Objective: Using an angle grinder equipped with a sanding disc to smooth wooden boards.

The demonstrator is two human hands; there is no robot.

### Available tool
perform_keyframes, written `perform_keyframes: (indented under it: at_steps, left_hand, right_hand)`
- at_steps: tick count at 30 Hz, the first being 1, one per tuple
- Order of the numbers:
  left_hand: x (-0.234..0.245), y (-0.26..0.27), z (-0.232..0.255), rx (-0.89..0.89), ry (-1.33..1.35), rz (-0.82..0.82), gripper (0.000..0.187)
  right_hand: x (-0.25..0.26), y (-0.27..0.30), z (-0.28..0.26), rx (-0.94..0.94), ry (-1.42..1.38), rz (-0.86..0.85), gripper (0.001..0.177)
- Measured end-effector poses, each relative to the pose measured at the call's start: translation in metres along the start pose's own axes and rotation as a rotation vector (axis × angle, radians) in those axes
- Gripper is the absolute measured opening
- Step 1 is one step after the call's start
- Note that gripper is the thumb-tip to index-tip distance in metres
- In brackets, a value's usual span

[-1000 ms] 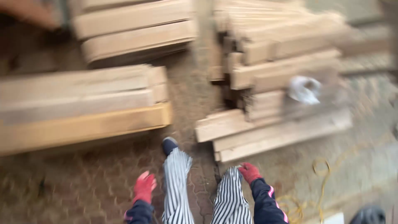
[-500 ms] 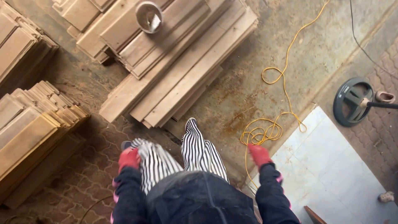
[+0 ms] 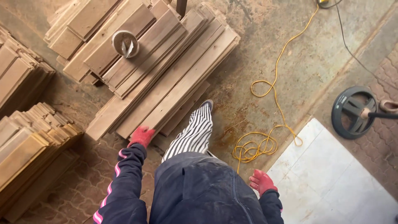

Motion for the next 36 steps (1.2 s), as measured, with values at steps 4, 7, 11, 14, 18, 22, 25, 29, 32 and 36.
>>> perform_keyframes:
  at_steps: [4, 7, 11, 14, 18, 22, 25, 29, 32, 36]
  left_hand:
    - [-0.068, -0.024, -0.082, 0.195, -0.259, -0.07, 0.035]
    - [-0.128, -0.018, -0.092, 0.337, 0.013, 0.094, 0.066]
    - [-0.226, -0.023, -0.012, 0.556, 0.168, 0.39, 0.065]
    - [-0.24, -0.041, 0.13, 0.691, 0.352, 0.239, 0.07]
    - [-0.236, -0.099, 0.281, 0.38, 0.267, -0.065, 0.069]
    - [-0.24, -0.119, 0.335, 0.427, 0.222, -0.025, 0.05]
    - [-0.275, -0.148, 0.355, 0.479, 0.163, 0.068, 0.039]
    - [-0.335, -0.121, 0.458, 0.522, 0.019, 0.2, 0.085]
    - [-0.385, -0.138, 0.523, 0.416, -0.048, 0.09, 0.093]
    - [-0.457, -0.157, 0.545, 0.303, -0.034, 0.006, 0.11]
  right_hand:
    - [-0.004, -0.044, -0.121, 0.017, 0.092, -0.038, 0.041]
    - [-0.024, -0.066, -0.257, 0.186, 0.231, -0.062, 0.013]
    - [-0.093, -0.062, -0.46, 0.279, 0.682, -0.13, 0.016]
    - [-0.153, -0.062, -0.581, 0.65, 1.301, 0.08, 0.024]
    - [-0.234, -0.078, -0.666, 0.596, 0.86, -0.191, 0.017]
    - [-0.319, -0.12, -0.714, 0.62, 1.226, -0.29, 0.035]
    - [-0.379, -0.223, -0.764, 0.567, 1.771, -0.218, 0.054]
    - [-0.442, -0.329, -0.829, 0.916, 2.361, -0.032, 0.064]
    - [-0.485, -0.322, -0.848, 0.97, 2.326, -0.015, 0.043]
    - [-0.534, -0.309, -0.798, 0.868, 1.982, -0.317, 0.061]
Point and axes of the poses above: each hand's wrist, its own y-axis away from the middle knuckle, its own x-axis out of the back of the hand, z = x × y, the point moved 7 cm from there along -y, towards the middle knuckle, and after that the axes turned 7 degrees about -x, right-handed, at the moved point
